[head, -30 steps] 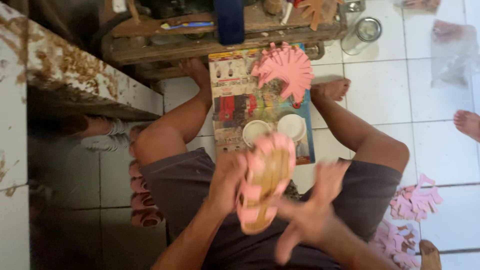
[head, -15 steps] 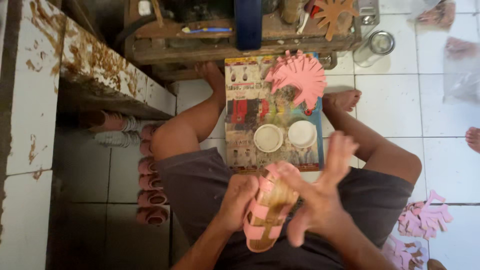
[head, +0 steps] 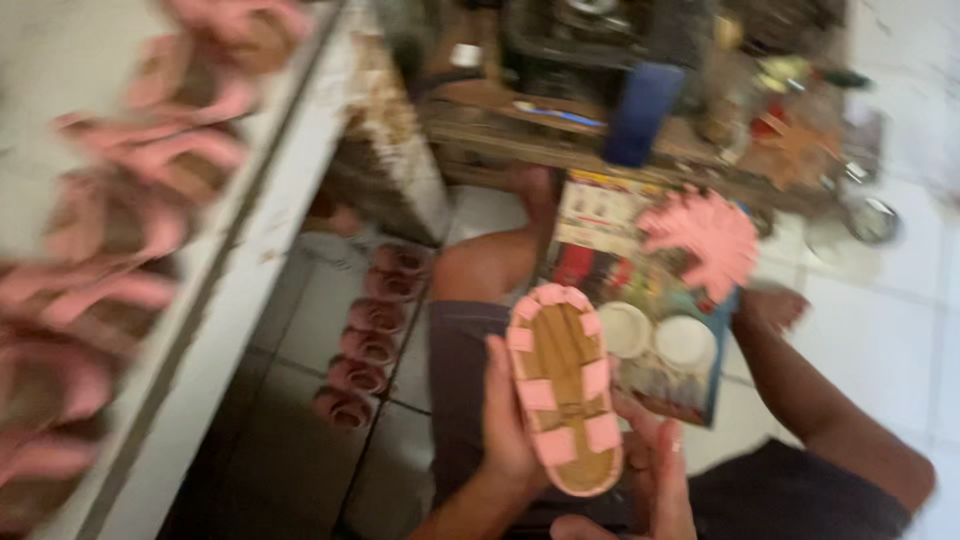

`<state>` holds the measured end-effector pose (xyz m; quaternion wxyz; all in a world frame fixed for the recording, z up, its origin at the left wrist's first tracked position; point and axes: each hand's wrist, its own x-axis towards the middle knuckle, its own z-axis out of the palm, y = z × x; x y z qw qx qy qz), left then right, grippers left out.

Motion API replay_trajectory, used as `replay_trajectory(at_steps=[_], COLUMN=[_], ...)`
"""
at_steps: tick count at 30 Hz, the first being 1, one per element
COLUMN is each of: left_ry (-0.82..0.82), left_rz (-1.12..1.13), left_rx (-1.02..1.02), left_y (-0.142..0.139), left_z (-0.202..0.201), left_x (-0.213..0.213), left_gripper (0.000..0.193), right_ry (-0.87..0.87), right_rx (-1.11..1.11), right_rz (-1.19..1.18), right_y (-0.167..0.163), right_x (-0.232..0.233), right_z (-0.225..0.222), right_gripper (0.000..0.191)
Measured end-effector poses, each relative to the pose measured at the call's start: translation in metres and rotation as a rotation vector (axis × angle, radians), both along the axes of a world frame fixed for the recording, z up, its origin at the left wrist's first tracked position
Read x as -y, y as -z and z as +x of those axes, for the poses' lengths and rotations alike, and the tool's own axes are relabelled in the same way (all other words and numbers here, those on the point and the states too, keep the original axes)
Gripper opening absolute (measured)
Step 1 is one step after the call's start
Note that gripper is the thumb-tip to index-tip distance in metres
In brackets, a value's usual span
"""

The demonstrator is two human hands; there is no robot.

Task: The person sits on the floor assembling pink strap sandals, pressing and fitting the pink straps onto wooden soles by hand and dipping fingers into small bowls, then places finished sandals onto a table where many completed sandals and soles are laid out.

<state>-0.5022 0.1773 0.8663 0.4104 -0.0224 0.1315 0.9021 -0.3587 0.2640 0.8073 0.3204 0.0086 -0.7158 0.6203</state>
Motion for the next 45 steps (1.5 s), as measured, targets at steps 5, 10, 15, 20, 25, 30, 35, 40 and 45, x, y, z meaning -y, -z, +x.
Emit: replay_trajectory(at_steps=[5,10,15,20,25,30,35,40,45], left_ry=[-0.289,-0.485,-0.752,-1.048,-1.598,-2.179,-2.679,-2.811,-2.451], left_rz=[-0.170,0.110,-0.086,-0.090,-0.280,-0.684,-0.927,-0.832,-1.038], left_rx=[-0.007,-0.238,-0.359,-0.574,-0.367,-0.132,-0.378,-0.970,-1.338], left_y=[-0.019,-0.046,-0.067,-0.071,-0.042,-0.007,-0.025,-0.034,-0.016], left_z=[0.010,0.010,0.012,0.029,0.040,0.082,0.113,0.097,0.094], left_x=[0.046,0.106,0.164,0.227,0.309,0.417,0.466,0.483,0.502], left_gripper=[0.082,0.078,0.079,0.078,0.051,0.030,0.016,0.018,0.012], right_ry=[0.025,-0.142,-0.391,-0.444,-0.968,-1.356,-1.487,-1.379,-1.352], right_rx=[0.007,0.076,0.094,0.042,0.233,0.378,0.183,0.181,0.073], right_rz=[-0.261,-0.339,-0.360,-0.115,-0.161,-0.107,0.163,0.431,0.687], right_y=[-0.031,-0.052,-0.094,-0.135,-0.191,-0.227,-0.259,-0.288,-0.291], right_x=[0.037,0.062,0.114,0.194,0.280,0.443,0.585,0.644,0.655], right_z=[-0.045,-0.061,-0.085,-0.103,-0.134,-0.137,-0.102,-0.080,-0.080], right_gripper=[0.099,0.090,0.100,0.111,0.116,0.099,0.101,0.103,0.110])
